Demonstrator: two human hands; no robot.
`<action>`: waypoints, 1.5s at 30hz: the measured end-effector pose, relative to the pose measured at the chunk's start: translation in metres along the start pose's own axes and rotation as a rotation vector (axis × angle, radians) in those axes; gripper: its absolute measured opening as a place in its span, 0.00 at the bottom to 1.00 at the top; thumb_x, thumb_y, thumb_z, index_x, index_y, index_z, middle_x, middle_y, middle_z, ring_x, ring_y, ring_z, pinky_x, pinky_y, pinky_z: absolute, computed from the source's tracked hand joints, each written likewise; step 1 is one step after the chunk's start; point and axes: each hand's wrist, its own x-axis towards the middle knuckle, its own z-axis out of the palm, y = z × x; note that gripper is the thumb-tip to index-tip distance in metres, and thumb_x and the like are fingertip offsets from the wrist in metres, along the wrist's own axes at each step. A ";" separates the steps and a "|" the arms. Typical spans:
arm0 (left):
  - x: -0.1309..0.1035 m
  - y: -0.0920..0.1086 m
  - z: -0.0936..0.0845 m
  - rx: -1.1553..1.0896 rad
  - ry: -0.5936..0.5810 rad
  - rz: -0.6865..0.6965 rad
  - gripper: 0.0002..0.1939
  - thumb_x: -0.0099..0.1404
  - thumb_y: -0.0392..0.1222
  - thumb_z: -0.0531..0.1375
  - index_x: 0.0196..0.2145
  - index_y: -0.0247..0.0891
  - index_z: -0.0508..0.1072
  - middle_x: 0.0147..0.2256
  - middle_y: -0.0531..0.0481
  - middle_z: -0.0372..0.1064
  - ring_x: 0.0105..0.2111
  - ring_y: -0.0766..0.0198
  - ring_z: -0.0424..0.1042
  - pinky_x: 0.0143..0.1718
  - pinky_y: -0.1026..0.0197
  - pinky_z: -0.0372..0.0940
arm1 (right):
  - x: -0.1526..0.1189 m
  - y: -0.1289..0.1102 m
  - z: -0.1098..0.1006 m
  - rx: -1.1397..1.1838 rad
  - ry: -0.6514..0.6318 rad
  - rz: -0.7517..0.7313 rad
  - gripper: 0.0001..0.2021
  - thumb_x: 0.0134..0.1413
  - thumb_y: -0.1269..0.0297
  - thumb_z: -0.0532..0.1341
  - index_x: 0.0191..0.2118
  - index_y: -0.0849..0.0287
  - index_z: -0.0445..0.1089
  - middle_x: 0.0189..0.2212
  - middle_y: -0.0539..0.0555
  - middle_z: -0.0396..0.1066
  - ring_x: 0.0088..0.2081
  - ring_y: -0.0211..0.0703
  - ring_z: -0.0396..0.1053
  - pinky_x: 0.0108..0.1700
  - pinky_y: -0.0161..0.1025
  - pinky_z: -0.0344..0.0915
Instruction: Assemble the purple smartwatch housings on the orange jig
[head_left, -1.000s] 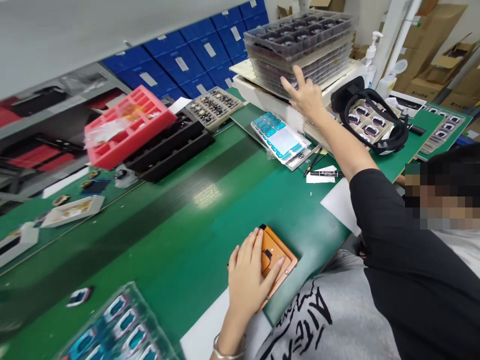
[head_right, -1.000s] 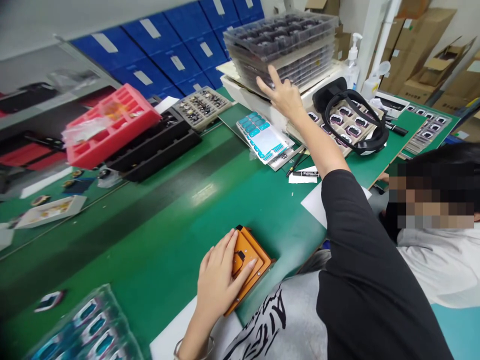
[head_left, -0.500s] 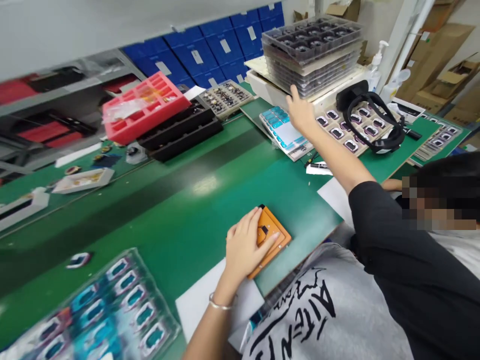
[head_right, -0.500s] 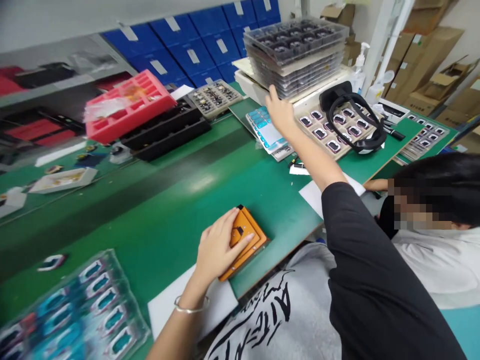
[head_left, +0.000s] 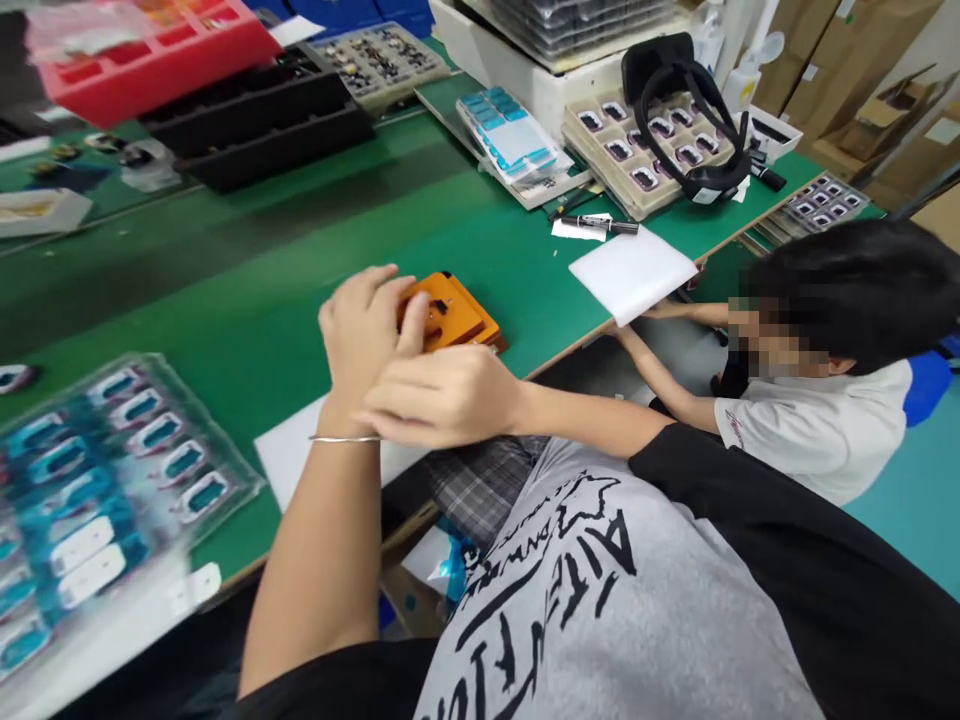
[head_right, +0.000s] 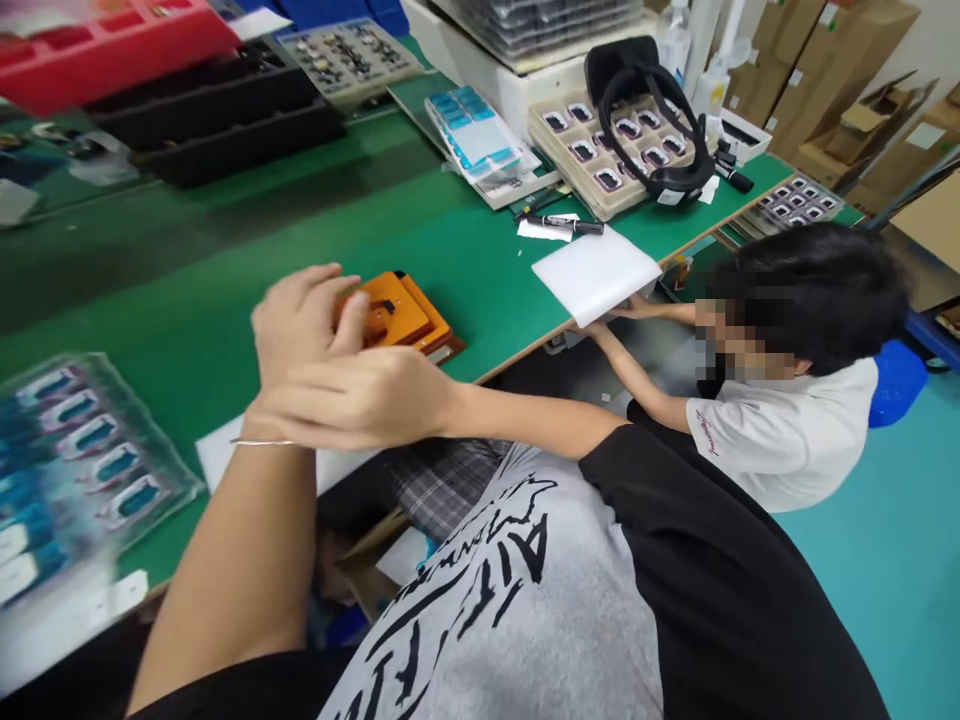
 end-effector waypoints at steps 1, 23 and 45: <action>-0.007 0.007 -0.005 0.025 0.040 -0.036 0.29 0.76 0.56 0.45 0.56 0.32 0.73 0.61 0.38 0.66 0.66 0.43 0.60 0.70 0.37 0.52 | -0.012 -0.009 0.008 0.048 -0.027 -0.053 0.22 0.76 0.60 0.45 0.42 0.56 0.77 0.38 0.52 0.79 0.40 0.41 0.75 0.46 0.39 0.65; -0.109 0.035 0.001 0.258 -0.154 -0.164 0.37 0.75 0.51 0.46 0.73 0.28 0.45 0.73 0.28 0.36 0.74 0.39 0.41 0.71 0.28 0.37 | -0.050 -0.030 0.049 0.047 -0.048 -0.368 0.25 0.77 0.60 0.44 0.33 0.57 0.74 0.30 0.51 0.77 0.37 0.40 0.75 0.39 0.39 0.60; -0.105 0.002 0.026 0.266 -0.180 -0.132 0.50 0.52 0.33 0.65 0.69 0.29 0.49 0.73 0.23 0.22 0.73 0.34 0.44 0.68 0.36 0.53 | -0.118 0.046 0.089 0.121 -0.667 0.009 0.12 0.70 0.58 0.61 0.41 0.63 0.74 0.39 0.54 0.76 0.41 0.42 0.74 0.45 0.42 0.71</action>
